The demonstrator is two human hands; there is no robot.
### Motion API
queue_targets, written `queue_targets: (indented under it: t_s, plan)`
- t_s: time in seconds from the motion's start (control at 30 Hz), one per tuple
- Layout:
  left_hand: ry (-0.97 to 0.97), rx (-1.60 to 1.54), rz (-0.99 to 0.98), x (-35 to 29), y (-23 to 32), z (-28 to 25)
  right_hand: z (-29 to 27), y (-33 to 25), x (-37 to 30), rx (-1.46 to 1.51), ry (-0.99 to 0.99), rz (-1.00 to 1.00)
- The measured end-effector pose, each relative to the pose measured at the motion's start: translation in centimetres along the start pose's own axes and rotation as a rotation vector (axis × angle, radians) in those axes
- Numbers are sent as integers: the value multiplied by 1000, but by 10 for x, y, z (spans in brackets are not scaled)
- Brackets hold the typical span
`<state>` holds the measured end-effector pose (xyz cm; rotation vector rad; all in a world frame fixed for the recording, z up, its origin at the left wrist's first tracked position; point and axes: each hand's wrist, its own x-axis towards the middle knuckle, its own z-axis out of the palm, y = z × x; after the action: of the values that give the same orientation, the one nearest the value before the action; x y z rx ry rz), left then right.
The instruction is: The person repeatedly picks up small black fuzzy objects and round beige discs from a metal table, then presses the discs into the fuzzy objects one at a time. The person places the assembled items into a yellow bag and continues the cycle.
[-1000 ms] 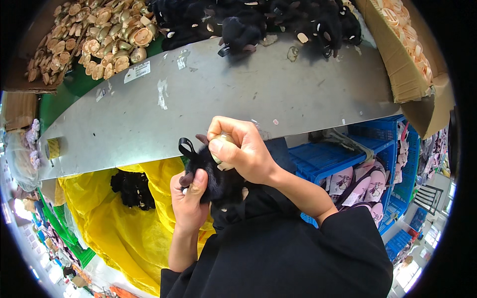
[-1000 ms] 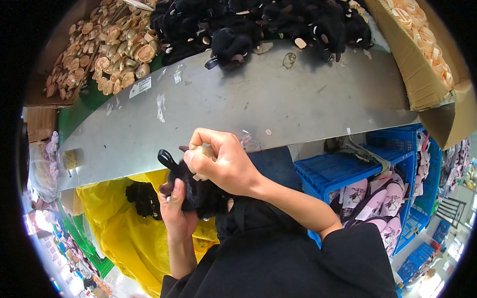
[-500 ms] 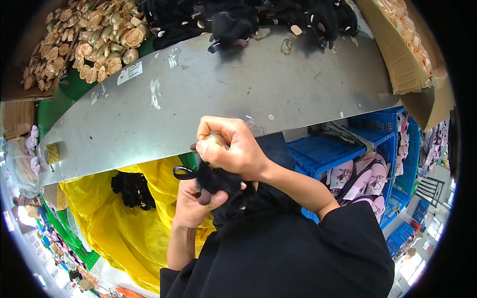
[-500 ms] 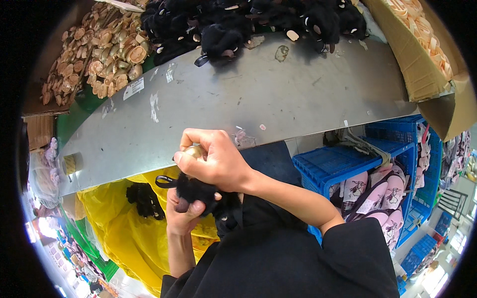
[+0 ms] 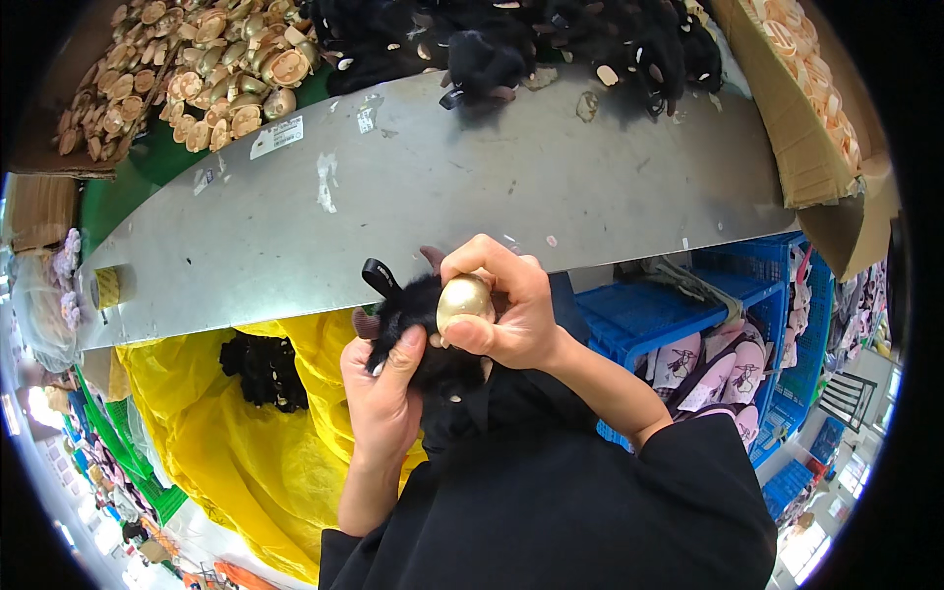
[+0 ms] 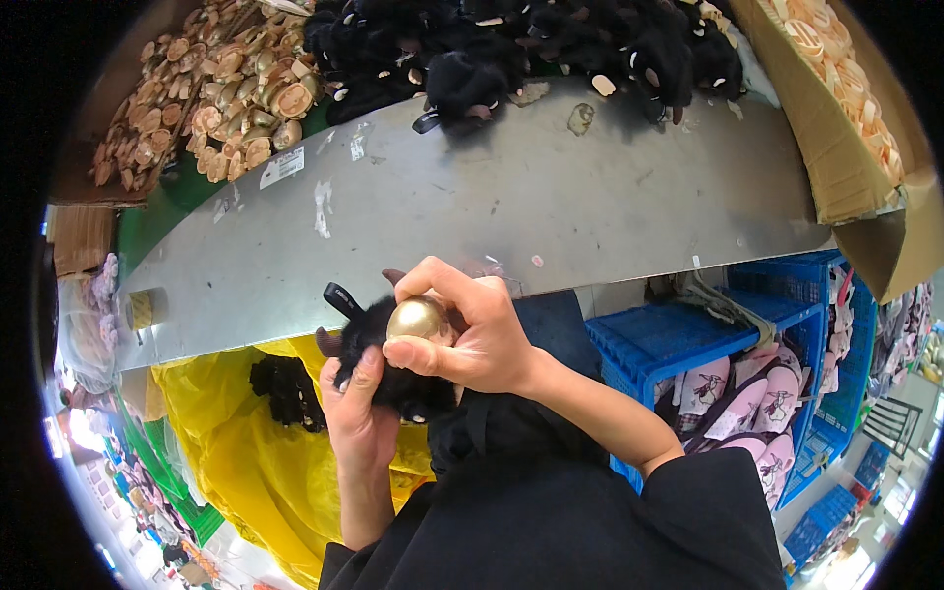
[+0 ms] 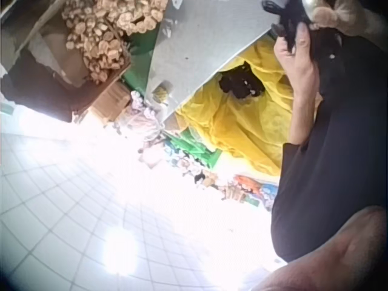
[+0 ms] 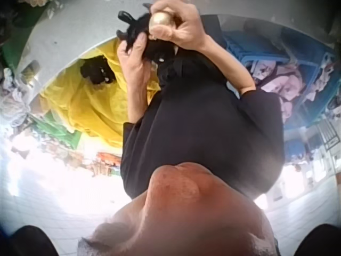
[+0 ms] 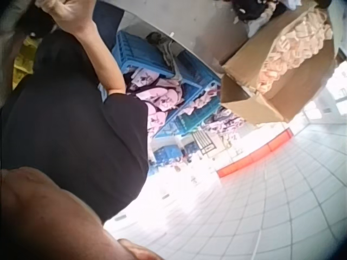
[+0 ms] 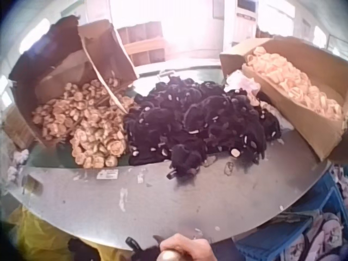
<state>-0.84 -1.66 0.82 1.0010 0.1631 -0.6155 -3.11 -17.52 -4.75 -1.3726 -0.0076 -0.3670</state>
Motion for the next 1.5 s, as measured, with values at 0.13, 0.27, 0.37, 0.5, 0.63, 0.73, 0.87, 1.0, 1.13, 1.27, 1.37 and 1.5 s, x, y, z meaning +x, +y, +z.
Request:
queue_targets:
  t_s: [0.13, 0.27, 0.37, 0.5, 0.63, 0.73, 0.87, 1.0, 1.13, 1.27, 1.37, 1.5]
  plan:
    - [12, 42, 26, -1, 1, 1, -1, 1, 0, -37, 16, -28]
    - [7, 100, 107, -1, -1, 1, 0, -1, 1, -104, 23, -94]
    - [0, 97, 129, 0, -1, 0, -1, -2, 6, -263, 18, -170]
    - [57, 212, 106, -1, 4, 5, -2, -4, 8, -392, 31, -254]
    - [96, 335, 246, 0, -2, 10, 5, -3, 16, -592, 128, -492]
    - [130, 559, 373, 0, -2, 5, 12, 1, 17, -740, 122, -578]
    - [131, 592, 419, 5, -1, 8, 11, -5, 21, -866, 120, -645]
    - [96, 498, 342, 10, 0, -1, 8, -4, 24, -898, 114, -650]
    - [78, 331, 351, 15, -6, 2, 9, -2, 20, -892, 130, -611]
    - [3, 307, 301, 18, -6, 0, 9, -2, 17, -875, 169, -560]
    - [3, 302, 244, 21, -2, 0, 14, -5, 9, -836, 159, -442]
    - [-62, 347, 191, 17, 2, -1, 12, -24, 4, -861, 119, -381]
